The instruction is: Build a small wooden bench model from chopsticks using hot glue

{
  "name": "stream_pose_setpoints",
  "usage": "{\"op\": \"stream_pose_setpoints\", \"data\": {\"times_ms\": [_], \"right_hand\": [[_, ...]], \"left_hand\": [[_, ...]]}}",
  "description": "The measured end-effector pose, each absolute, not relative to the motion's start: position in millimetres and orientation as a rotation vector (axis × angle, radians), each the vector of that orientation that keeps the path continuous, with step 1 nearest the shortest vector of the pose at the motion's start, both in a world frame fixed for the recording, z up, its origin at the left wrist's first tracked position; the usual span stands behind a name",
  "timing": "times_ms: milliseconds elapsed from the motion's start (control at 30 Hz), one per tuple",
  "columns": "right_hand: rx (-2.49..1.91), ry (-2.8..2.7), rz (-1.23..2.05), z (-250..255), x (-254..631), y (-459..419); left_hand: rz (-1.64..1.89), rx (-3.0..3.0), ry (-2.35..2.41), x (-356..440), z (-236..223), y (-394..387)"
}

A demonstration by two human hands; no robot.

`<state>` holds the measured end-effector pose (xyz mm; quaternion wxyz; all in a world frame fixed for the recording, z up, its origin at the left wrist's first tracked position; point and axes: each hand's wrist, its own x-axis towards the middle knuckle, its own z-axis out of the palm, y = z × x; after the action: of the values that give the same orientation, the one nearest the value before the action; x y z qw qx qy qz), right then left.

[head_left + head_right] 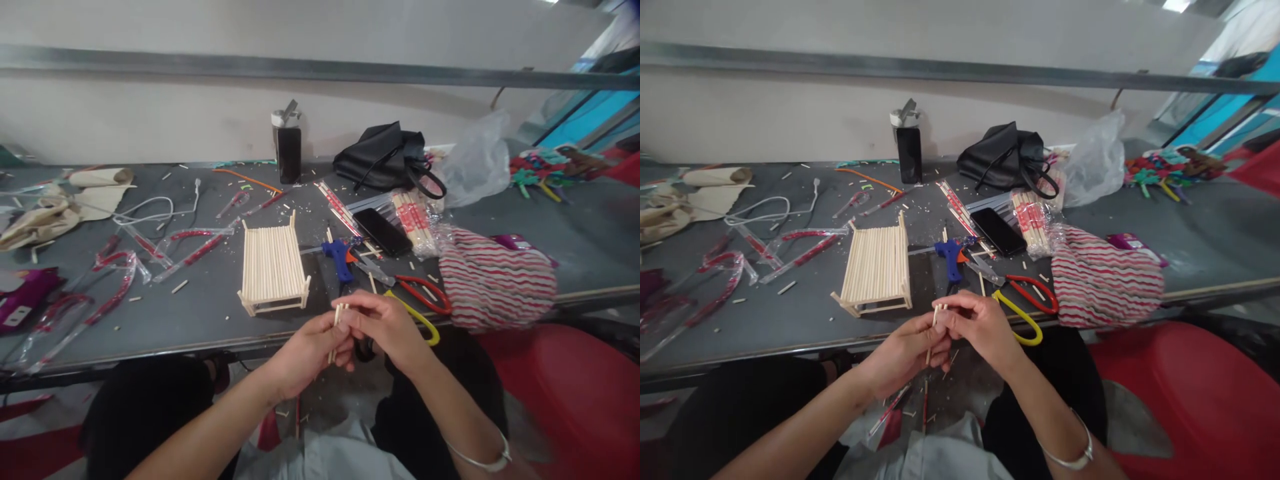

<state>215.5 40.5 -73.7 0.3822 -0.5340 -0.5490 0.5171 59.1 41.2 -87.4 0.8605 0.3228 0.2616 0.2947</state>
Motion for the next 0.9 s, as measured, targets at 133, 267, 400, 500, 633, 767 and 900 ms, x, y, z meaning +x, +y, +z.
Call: {"op": "stream_pose_setpoints", "data": {"times_ms": [133,267,400,500,633,767,900], "right_hand": [[-1.29,-1.43,1.249,-70,222,44],[-1.342,-1.47,0.793,-60,237,42],[-1.466,-1.447,0.539,-66,252,42],[-1.511,-1.494,0.497,-76,255,41],[-1.513,-1.539,0.466,-80,253,39],[-1.501,-1.625,0.413,-78,250,36],[-1.483,-1.67,0.371,-76,246,37]], "left_hand": [[0.628,0.982,0.609,62,-82,46],[0.719,1.497,0.774,63,-75,51],[0.861,1.859,0.964,63,-79,49],[0.87,1.962,1.038,64,-86,47],[0.803,2.04,1.125,70,-90,51],[0.756,2.079,1.094,80,-88,56],[0.803,2.042,1.042,91,-86,58]]}}
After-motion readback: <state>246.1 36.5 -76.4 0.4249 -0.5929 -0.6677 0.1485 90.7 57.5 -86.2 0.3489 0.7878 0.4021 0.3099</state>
